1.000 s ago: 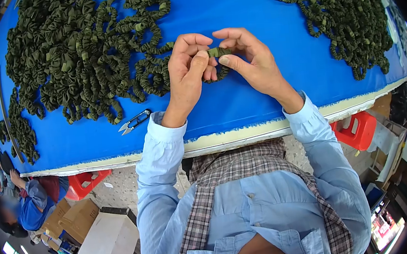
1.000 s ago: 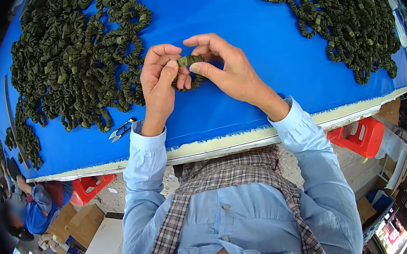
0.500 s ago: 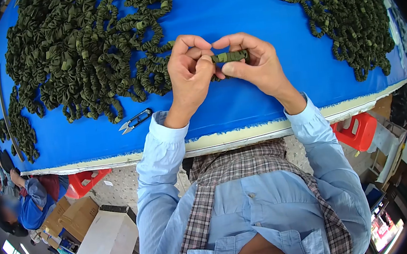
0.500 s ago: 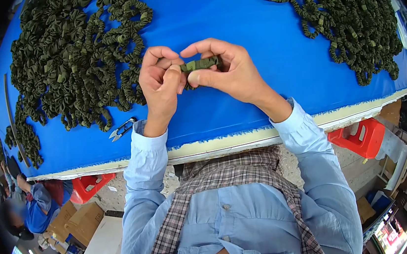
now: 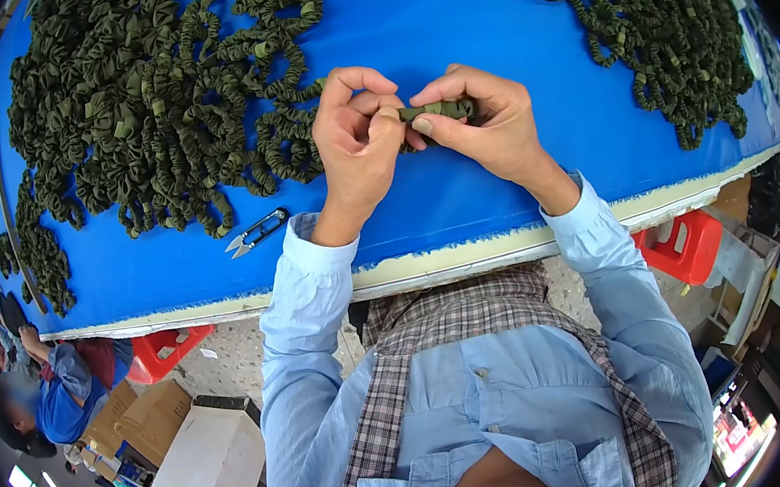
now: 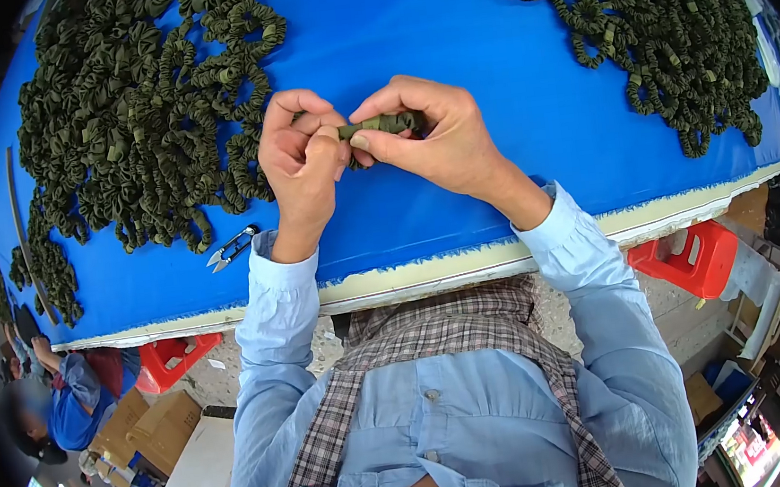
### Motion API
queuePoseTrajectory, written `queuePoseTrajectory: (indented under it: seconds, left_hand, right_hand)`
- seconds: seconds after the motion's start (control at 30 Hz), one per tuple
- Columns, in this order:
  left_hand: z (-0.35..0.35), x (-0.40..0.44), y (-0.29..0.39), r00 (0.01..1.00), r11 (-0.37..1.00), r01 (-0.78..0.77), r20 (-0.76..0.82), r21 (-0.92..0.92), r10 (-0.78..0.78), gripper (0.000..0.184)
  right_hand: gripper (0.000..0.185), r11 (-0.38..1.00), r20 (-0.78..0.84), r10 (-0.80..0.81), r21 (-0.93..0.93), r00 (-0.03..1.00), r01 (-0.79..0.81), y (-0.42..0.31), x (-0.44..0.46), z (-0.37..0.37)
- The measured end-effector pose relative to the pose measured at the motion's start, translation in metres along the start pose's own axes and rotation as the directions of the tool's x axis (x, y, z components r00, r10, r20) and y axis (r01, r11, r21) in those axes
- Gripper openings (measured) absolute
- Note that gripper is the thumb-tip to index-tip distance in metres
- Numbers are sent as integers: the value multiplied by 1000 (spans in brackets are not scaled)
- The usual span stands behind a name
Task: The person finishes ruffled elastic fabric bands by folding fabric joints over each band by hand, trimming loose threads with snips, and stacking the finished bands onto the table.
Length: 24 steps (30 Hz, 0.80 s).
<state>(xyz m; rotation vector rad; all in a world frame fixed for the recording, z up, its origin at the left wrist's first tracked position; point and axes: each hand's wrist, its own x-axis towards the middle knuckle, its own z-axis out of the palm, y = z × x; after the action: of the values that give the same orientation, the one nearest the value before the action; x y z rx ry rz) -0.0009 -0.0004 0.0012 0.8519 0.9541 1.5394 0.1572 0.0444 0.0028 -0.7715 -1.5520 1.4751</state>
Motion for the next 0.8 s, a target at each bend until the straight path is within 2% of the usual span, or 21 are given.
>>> queuePoseTrajectory:
  seconds: [0.2,0.37,0.5,0.67,0.7,0.8]
  left_hand:
    - [-6,1,-4,1000,995,-1,5,-102,2,27]
    - [-8,2,-5,1000,989,29,-4,-142,-30,24]
    - [-7,3,-10,998,995,37,-50,-97,-42,25]
    - [-11,6,-13,998,988,19,-56,-155,-28,23]
    - [-12,6,-13,998,989,33,-53,-144,-41,22]
    - [-10,5,-10,997,993,43,-59,-110,-50,20]
  right_hand:
    - [18,998,25,4,63,1000,-6,-3,2,-3]
    - [16,998,49,14,-66,999,-11,-5,3,-4]
    - [15,987,72,21,-164,997,-9,-4,5,-4]
    - [14,977,80,-2,-211,997,19,2,5,-4]
    - [14,978,81,-6,-210,997,23,3,5,-3]
    - [15,998,40,70,-4,997,-70,3,4,-1]
